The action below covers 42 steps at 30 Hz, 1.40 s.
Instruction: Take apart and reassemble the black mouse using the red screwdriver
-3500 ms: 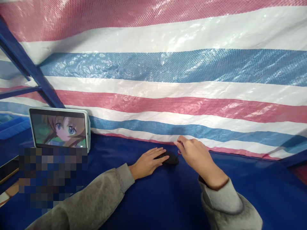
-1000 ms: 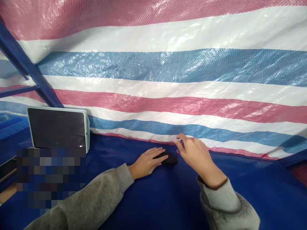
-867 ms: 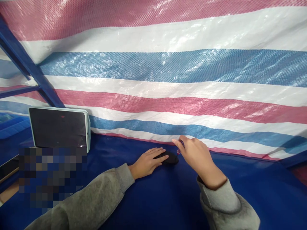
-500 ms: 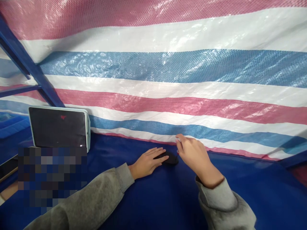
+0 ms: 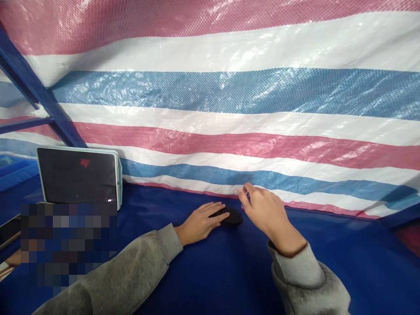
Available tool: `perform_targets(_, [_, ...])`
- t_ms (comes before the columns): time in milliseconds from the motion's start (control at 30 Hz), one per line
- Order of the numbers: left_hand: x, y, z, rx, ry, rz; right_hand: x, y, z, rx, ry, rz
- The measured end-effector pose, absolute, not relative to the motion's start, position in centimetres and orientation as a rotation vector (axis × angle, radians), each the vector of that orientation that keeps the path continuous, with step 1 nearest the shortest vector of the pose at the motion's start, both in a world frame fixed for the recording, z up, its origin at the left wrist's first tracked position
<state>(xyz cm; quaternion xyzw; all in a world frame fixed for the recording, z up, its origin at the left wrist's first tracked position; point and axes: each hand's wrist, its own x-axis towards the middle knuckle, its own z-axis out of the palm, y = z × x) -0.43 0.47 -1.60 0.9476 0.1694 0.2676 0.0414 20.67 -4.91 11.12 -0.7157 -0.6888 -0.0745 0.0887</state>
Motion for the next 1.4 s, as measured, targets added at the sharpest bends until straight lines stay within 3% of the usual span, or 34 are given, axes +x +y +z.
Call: perform_targets(1400, [-0.49, 0.39, -1.45, 2.881, 0.556, 0.779, 20.48, -4.93, 11.02, -2.104, -2.01, -0.24])
